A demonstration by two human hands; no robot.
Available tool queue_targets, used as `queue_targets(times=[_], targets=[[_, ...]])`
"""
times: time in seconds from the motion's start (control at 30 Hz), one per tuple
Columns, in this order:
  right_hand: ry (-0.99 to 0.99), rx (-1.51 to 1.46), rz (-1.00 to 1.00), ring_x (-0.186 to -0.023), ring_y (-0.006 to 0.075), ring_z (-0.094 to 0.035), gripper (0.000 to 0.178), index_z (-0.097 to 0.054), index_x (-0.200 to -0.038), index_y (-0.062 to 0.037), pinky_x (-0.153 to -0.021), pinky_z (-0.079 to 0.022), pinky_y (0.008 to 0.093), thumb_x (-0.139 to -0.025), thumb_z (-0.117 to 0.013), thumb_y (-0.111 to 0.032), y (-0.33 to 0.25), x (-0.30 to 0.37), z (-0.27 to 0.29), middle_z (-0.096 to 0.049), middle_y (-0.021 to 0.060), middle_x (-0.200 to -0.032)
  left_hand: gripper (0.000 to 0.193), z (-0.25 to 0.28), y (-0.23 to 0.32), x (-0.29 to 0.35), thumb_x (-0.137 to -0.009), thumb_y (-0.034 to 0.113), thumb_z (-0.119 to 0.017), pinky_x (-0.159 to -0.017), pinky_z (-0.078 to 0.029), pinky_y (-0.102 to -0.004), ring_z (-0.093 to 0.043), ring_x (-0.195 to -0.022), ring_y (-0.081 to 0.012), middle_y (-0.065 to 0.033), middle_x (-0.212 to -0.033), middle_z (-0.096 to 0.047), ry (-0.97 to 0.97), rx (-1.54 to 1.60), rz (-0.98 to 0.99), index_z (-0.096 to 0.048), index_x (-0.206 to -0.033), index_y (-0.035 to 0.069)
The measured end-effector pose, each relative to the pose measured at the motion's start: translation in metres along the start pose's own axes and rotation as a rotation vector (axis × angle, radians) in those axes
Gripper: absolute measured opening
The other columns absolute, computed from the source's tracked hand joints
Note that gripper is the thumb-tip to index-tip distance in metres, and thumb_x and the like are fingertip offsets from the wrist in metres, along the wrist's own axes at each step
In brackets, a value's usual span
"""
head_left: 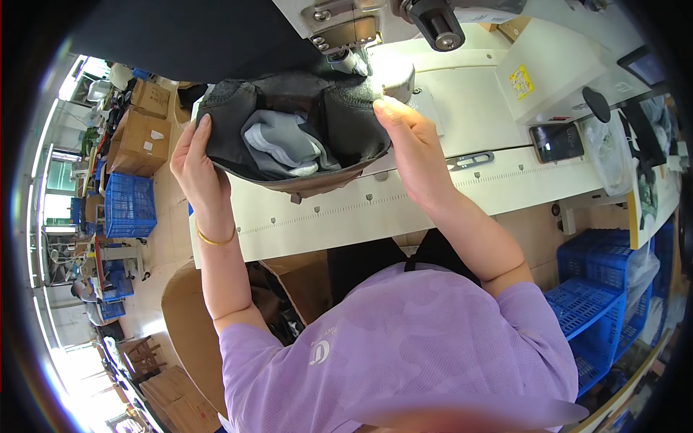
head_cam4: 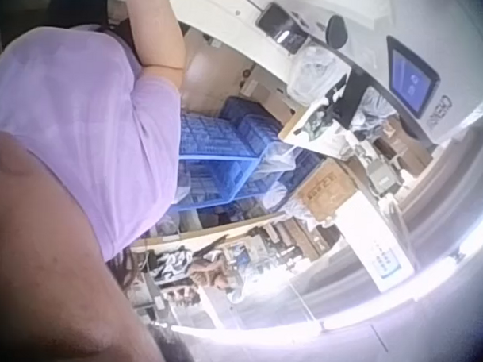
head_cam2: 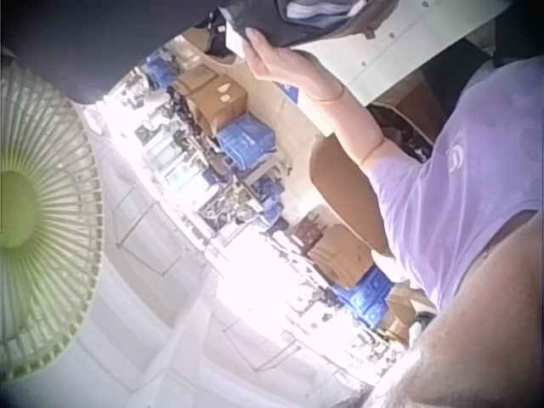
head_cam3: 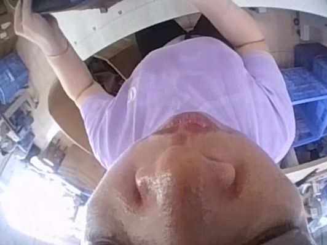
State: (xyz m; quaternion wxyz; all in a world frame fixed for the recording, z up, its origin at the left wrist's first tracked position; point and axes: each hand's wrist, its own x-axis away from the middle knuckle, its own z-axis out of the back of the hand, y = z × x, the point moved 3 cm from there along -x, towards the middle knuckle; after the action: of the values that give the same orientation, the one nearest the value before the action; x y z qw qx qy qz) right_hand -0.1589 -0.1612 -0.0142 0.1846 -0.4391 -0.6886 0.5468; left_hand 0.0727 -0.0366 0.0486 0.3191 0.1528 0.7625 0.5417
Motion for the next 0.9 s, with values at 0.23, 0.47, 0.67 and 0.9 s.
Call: queue_targets(times=[0.23, 0.47, 0.67, 0.9], targets=[[0.025, 0.035, -0.021, -0.066, 0.0024, -0.029, 0.027, -0.045, -0.075, -0.0050, -0.056, -0.027, 0.0219, -0.097, -0.046, -0.021, -0.002, 0.002, -0.002, -0.034, -0.0074, -0.068, 0.021, -0.002, 0.000, -0.001, -0.088, 0.002, -0.057, -0.077, -0.049, -0.0225, -0.063, -0.084, -0.0144, -0.0115, -0.097, -0.067, 0.005, 0.019, 0.006, -0.063, -0.103, -0.011], [0.012, 0.082, -0.133, -0.067, 0.0013, -0.031, 0.022, -0.050, -0.082, -0.0024, -0.057, -0.026, 0.0205, -0.095, -0.051, -0.020, -0.008, 0.008, -0.010, -0.038, -0.0085, -0.071, 0.026, 0.002, -0.015, -0.003, -0.088, 0.008, -0.062, -0.075, -0.047, -0.0195, -0.062, -0.083, -0.0107, -0.0076, -0.097, -0.068, 0.069, -0.019, 0.015, -0.063, -0.109, -0.006], [0.098, 0.015, -0.084, -0.087, 0.0079, -0.056, 0.028, -0.060, -0.112, 0.0015, -0.076, -0.046, 0.0230, -0.097, -0.047, -0.017, 0.003, 0.016, 0.000, -0.063, 0.0045, -0.098, 0.023, 0.006, -0.030, -0.040, -0.085, 0.013, -0.063, -0.074, -0.046, -0.0257, -0.058, -0.081, -0.0120, -0.0075, -0.087, -0.068, 0.121, -0.178, 0.026, -0.067, -0.096, -0.007], [-0.294, 0.126, -0.171, -0.092, 0.0153, -0.062, 0.025, -0.060, -0.112, 0.0021, -0.075, -0.050, 0.0273, -0.096, -0.046, -0.011, -0.001, 0.042, -0.020, -0.065, 0.0108, -0.108, 0.081, 0.101, 0.019, -0.262, -0.086, 0.052, -0.052, -0.106, -0.030, -0.0412, -0.039, -0.128, -0.0387, -0.0289, -0.135, -0.042, 0.805, -1.081, -0.594, -0.031, -0.138, -0.006]])
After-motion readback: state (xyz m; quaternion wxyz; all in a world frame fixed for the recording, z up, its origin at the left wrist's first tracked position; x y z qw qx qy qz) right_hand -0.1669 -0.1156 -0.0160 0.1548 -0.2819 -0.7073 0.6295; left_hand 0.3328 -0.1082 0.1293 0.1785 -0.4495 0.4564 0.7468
